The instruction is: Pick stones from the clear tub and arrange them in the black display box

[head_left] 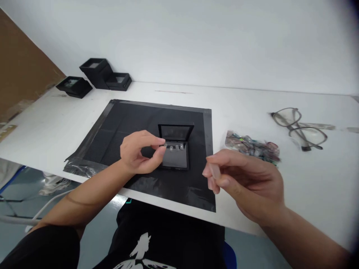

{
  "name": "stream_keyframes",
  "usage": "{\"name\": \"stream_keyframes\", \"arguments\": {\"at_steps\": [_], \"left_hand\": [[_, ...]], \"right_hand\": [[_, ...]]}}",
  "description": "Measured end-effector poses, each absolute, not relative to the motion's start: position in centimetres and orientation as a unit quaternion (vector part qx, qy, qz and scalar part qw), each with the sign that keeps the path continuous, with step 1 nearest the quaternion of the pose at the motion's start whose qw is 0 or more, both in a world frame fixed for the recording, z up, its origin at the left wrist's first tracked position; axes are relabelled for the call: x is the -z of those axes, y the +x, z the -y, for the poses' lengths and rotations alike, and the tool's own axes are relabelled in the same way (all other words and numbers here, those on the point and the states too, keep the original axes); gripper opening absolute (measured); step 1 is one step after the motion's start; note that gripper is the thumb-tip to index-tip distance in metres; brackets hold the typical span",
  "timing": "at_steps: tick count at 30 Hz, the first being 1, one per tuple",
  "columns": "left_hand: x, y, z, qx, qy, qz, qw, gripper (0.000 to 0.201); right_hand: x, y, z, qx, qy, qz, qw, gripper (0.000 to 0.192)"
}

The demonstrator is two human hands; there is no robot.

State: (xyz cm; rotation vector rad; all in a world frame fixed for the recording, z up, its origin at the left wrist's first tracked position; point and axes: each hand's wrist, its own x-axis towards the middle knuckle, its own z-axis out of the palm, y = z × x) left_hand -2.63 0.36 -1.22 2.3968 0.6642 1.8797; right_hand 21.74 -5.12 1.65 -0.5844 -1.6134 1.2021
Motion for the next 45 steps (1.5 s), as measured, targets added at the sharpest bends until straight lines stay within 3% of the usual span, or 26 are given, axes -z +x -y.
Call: {"name": "stream_keyframes", "arguments": {"at_steps": [5,9,14,18,33,45], "left_hand": [[1.5,-3.2,-1.2,-0.604,0.725,-0.33,0.011,0.038],[2.1,-3.4,-1.7,-0.533,0.72,-0.439,0.073,0.045],[2.5,-3.4,-2.0,-0.471,0.725,-0.473,0.171,0.041],[2.2,-3.3,-1.9,-0.44,0.727,-0.497,0.176,0.033],[1.9,-3.0,-1.6,-0.429,0.738,-0.49,0.176,0.024],[2.0,-2.9,-1.7,-0.439,0.733,-0.476,0.208,0.024]], "right_hand": [[-0.9,21.6,4.2,-0.369,-0.344,0.719,0.478,0.035],[0.3,20.9,3.0,-0.319,-0.478,0.729,0.372,0.02],[2.4,20.3,1.4,-0.241,-0.499,0.787,0.269,0.024],[2.9,20.1,0.5,-0.221,-0.511,0.798,0.232,0.029],[2.4,19.6,0.5,-0.256,-0.563,0.758,0.207,0.035],[2.4,19.3,0.9,-0.16,-0.555,0.789,0.207,0.03]]}}
